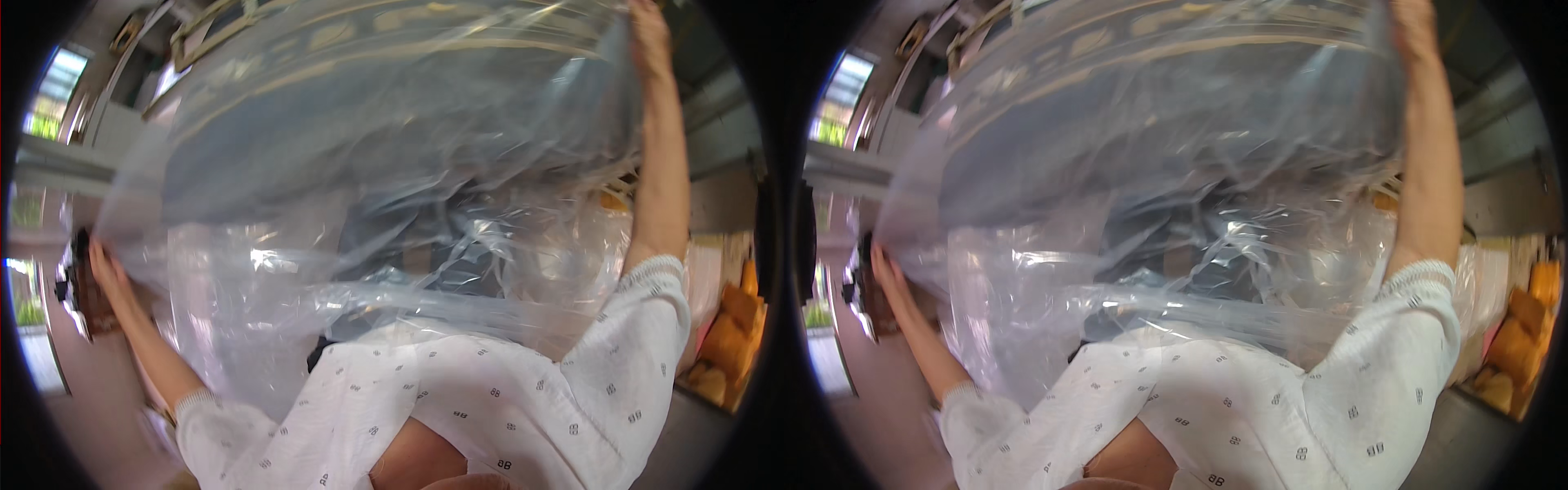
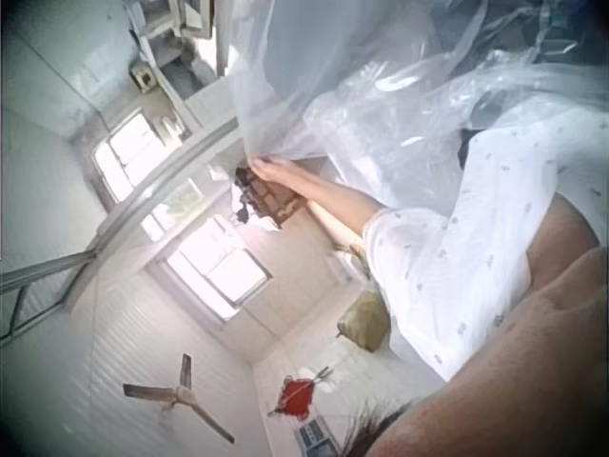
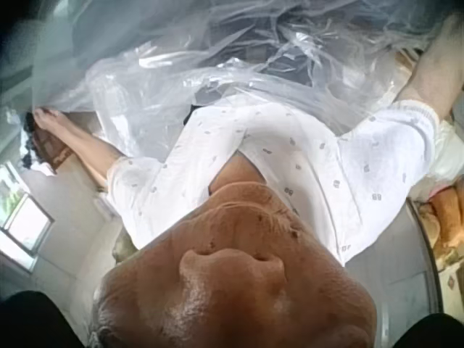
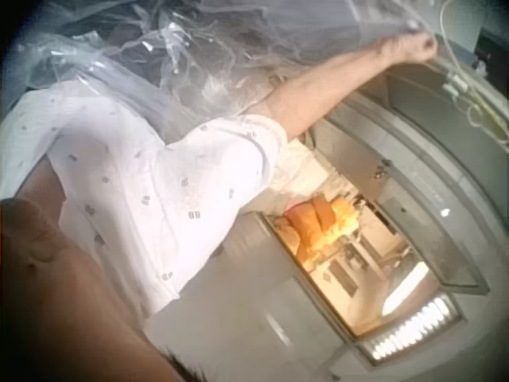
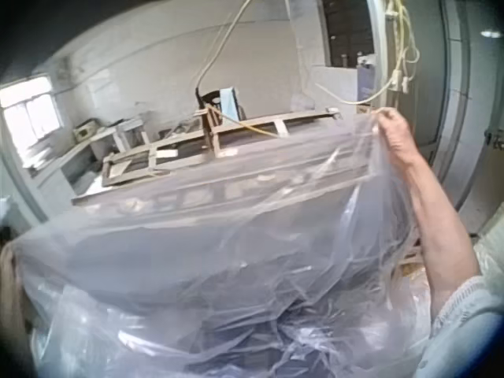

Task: The person wraps a foam product in a clear plastic sleeve by hand.

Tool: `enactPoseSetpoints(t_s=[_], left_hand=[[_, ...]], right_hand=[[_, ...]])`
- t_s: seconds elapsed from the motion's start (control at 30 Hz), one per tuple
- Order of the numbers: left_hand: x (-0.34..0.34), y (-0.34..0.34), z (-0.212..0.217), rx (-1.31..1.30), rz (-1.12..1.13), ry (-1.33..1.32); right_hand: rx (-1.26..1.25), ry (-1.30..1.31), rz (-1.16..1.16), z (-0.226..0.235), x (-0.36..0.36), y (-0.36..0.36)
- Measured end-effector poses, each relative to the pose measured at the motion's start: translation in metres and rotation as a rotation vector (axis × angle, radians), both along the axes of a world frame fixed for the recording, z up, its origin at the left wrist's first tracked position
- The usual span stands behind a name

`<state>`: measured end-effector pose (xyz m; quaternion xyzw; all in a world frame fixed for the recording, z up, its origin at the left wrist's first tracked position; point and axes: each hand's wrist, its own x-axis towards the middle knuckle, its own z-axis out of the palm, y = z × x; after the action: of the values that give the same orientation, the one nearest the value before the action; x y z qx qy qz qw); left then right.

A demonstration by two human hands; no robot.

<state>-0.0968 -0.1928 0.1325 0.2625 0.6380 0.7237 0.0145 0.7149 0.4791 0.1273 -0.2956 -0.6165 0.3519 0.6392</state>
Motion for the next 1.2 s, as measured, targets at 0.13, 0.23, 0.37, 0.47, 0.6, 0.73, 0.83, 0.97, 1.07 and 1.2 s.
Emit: enactPoseSetpoints(t_s=[0.13,0.23,0.37,0.47,0.6,0.73,0.83,0.97,1.07,1.2], left_hand=[[0.055,0.153,-0.034,-0.403,0.280,0.164],[0.033,0.237,-0.145,-0.613,0.534,0.540],[0.054,0.291,-0.159,-0.201,0.401,0.300],[0.043,0.290,-0.146,-0.302,0.347,0.272],[0.042,0.311,-0.144,-0.310,0.290,0.208],[0.047,0.316,-0.135,-0.397,0.329,0.197],[0.046,0.314,-0.135,-0.419,0.398,0.222],[0.030,0.313,-0.135,-0.501,0.411,0.153],[0.037,0.316,-0.134,-0.394,0.434,0.136],[0.025,0.305,-0.138,-0.224,0.341,-0.010]], right_hand=[[0.280,-0.677,-0.737,-0.023,0.003,0.022],[0.040,-0.807,-0.599,-0.133,0.076,0.062],[-0.022,-0.531,-0.480,-0.176,0.098,0.090],[-0.109,-0.566,-0.401,-0.175,0.086,0.095],[-0.078,-0.698,-0.435,-0.163,0.083,0.102],[-0.108,-0.604,-0.379,-0.161,0.081,0.100],[-0.118,-0.664,-0.429,-0.154,0.072,0.102],[0.083,-0.902,-0.750,-0.149,0.076,0.103],[0.063,-0.944,-0.834,-0.151,0.080,0.099],[-0.125,-0.923,-0.807,-0.143,0.071,0.095]])
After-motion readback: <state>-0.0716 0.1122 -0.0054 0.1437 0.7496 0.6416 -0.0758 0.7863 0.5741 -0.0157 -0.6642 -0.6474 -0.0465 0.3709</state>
